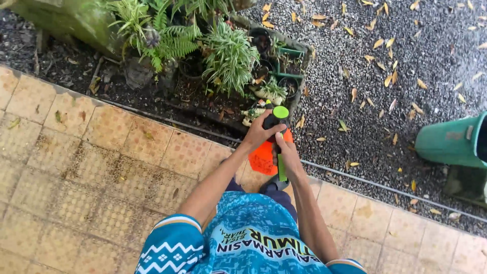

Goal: Using a manual pressure sprayer to water a variety of potted plants in an outdoor setting.

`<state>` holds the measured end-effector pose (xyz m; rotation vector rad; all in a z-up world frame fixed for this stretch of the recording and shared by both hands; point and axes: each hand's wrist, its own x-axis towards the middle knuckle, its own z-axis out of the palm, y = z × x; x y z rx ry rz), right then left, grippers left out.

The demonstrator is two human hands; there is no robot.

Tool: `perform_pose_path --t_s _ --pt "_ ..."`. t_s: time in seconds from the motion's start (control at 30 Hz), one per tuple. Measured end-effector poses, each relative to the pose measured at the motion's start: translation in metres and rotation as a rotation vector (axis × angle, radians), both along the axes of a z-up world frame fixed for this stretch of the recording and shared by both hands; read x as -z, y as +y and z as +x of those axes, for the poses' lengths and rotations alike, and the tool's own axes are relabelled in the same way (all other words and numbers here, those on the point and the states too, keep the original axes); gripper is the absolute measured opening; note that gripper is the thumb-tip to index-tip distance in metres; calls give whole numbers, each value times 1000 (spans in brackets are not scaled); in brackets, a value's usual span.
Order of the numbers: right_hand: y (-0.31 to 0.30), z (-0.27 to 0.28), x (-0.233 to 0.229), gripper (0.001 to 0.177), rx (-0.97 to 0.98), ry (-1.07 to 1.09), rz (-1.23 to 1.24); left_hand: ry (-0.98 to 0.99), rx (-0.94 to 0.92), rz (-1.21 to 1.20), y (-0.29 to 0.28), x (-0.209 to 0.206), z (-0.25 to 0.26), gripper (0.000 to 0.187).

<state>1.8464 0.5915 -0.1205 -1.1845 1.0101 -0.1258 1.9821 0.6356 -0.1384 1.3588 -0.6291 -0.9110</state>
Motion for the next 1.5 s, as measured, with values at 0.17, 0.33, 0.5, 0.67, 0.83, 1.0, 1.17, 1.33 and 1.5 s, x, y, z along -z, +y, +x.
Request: perform_pose_path --t_s 0.17,0.33,0.5,0.67,0.83,1.0,1.17,1.33,1.5 --pt "21 24 -18 62 10 24 24 22 -87 64 8 23 16 50" --pt "44 30 11 61 26 36 36 43 -128 123 26 28 20 45" --pt "45 41 19 60 52 53 65 72 -122 153 27 25 28 40" --pt "47 43 29 60 32 56 66 90 -113 181 30 30 30 39" --pt "42 45 38 60 40 99 64 105 -108 223 27 34 28 39" --pt "42 40 41 63 57 82 84 114 -100 239 26 29 25 40" --pt "42 38 25 62 33 80 87 137 -94 220 29 33 23 41" --pt "43 34 31 60 43 66 97 153 -71 221 35 42 20 45" --pt "44 31 33 59 25 70 91 164 -55 160 40 50 18 50"
